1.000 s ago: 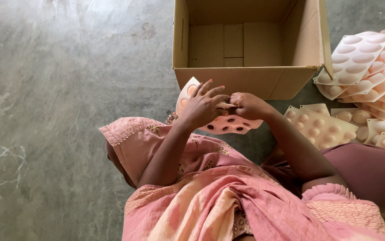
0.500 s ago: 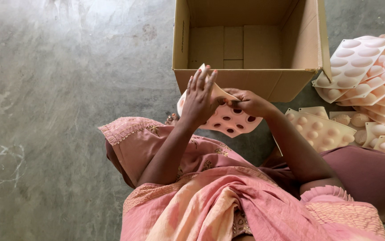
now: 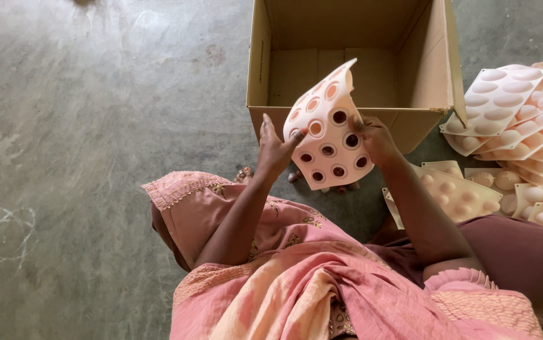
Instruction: The person sits on the floor and assembles egg trays by hand. They pick up small round objects from the floor and place them into the indentations of a flexible tray, then fold the tray to secure the objects inside.
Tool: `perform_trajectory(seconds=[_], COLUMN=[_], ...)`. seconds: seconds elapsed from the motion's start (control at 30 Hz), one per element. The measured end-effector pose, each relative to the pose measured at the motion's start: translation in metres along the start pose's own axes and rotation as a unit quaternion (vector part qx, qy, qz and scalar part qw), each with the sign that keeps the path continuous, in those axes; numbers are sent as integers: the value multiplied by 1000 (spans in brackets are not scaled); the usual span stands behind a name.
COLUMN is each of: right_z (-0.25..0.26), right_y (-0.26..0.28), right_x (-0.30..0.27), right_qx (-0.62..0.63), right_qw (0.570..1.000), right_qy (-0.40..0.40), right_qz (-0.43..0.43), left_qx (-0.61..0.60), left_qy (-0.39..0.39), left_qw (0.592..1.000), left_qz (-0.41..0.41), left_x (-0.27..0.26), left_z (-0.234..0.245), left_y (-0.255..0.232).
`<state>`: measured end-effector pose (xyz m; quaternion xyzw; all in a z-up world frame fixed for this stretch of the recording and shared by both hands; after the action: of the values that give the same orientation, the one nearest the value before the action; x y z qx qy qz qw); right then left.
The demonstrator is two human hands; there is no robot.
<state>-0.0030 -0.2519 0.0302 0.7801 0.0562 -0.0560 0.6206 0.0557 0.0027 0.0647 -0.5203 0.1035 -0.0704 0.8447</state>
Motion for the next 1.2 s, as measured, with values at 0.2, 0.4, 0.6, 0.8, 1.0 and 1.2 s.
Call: perform_trajectory(seconds=[0.2,0.4,0.6,0.8,1.0,1.2], right_z=[26,27,21,12,15,21], right_y=[-8,-6,-1,10,5,-11], right_x=[1,-3,-6,-5,-1,9], right_qx=[83,144,127,121,134,134], right_qw=[996,988,988,990,986,981], right_qy=[-13,-35,-77,-68,-99,-136], right_qz=[42,37,28,25,8,-23], left_qx=[-392,-556,-604,-599,-599,-604], left_qy=[112,130,62,-14,-13,11], left_qw=[902,816,794,799,795,794], left_qz=[144,90,11,-50,-94,-71], left_x=[1,-2,1,12,21,12], left_z=[-29,-48,-46,-43,-41,-35], left_y=[22,16,16,21,19,0])
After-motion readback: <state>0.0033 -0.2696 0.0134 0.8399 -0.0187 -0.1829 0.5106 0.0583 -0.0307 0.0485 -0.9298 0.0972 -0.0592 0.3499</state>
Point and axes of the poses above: each hand's wrist, its own x-axis towards the middle knuckle, its own z-axis out of the back of the hand, y = z × x, the point moved 6 cm from there along x, towards the middle knuckle, and after that the axes turned 8 degrees about -x, right-handed, at the moved point
